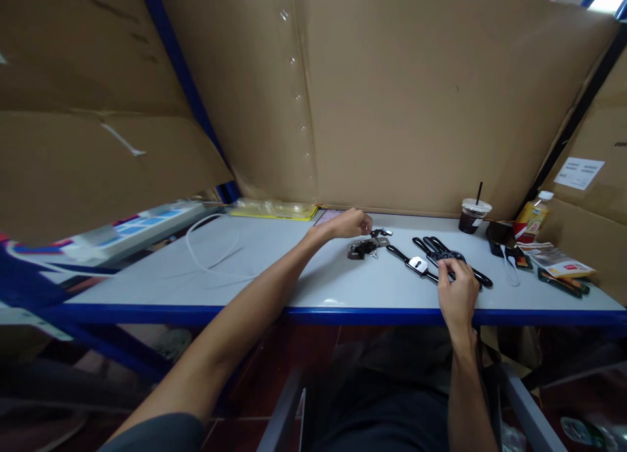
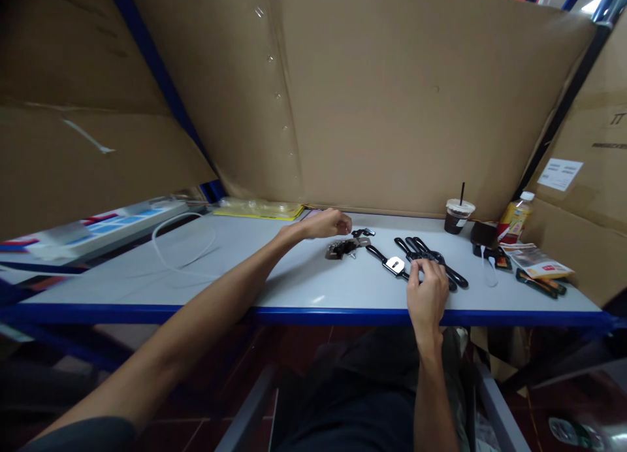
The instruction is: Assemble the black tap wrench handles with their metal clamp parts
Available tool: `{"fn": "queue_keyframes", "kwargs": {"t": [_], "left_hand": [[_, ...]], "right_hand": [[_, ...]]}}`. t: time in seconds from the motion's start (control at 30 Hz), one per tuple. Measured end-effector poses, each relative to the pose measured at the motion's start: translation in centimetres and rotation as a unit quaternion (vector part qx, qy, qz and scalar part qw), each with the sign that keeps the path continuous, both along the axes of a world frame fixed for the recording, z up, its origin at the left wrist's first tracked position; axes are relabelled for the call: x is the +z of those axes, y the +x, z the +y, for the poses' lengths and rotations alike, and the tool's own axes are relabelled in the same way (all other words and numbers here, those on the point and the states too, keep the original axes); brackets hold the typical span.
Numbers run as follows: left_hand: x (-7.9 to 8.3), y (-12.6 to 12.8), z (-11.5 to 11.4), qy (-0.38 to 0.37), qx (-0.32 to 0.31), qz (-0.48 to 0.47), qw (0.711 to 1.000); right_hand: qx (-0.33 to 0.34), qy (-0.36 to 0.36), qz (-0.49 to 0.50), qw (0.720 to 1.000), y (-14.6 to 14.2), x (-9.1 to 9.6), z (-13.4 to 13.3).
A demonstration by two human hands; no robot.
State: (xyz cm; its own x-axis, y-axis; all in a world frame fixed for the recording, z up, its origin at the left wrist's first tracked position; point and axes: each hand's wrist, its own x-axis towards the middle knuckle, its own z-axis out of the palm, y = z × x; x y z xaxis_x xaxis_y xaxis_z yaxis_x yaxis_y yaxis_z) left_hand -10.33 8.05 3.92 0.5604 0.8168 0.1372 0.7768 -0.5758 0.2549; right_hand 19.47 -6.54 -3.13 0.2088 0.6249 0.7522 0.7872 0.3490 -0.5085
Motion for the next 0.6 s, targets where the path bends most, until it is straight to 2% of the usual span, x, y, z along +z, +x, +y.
{"fn": "queue_keyframes", "kwargs": {"t": [0.13,0.27,0.37,0.47,0.6], "left_hand": [[-0.6,0.0,0.4,-0.074,0.0,0.051,0.996],[-1.5,0.2,0.8,-0.091,-0.028,0.049,0.994],[-2.0,0.4,1.0,-0.1,-0.04,0.027,0.994],[-2.3,0.3,1.3,-0.118,-0.017,-0.009,0.993],[-2.1,-0.2,1.8,-0.135,-0.029,-0.105,0.985]], "right_hand": [[-0.001,-0.004,0.002,1.0,0.0,0.1,0.0],[0.001,-0.004,0.004,1.0,-0.1,0.1,-0.1],[0.001,-0.006,0.003,1.0,-0.1,0.2,-0.1],[0.004,-0.005,0.006,1.0,-0.1,0.2,-0.1],[0.004,-0.002,0.014,1.0,0.0,0.2,-0.1]]}}
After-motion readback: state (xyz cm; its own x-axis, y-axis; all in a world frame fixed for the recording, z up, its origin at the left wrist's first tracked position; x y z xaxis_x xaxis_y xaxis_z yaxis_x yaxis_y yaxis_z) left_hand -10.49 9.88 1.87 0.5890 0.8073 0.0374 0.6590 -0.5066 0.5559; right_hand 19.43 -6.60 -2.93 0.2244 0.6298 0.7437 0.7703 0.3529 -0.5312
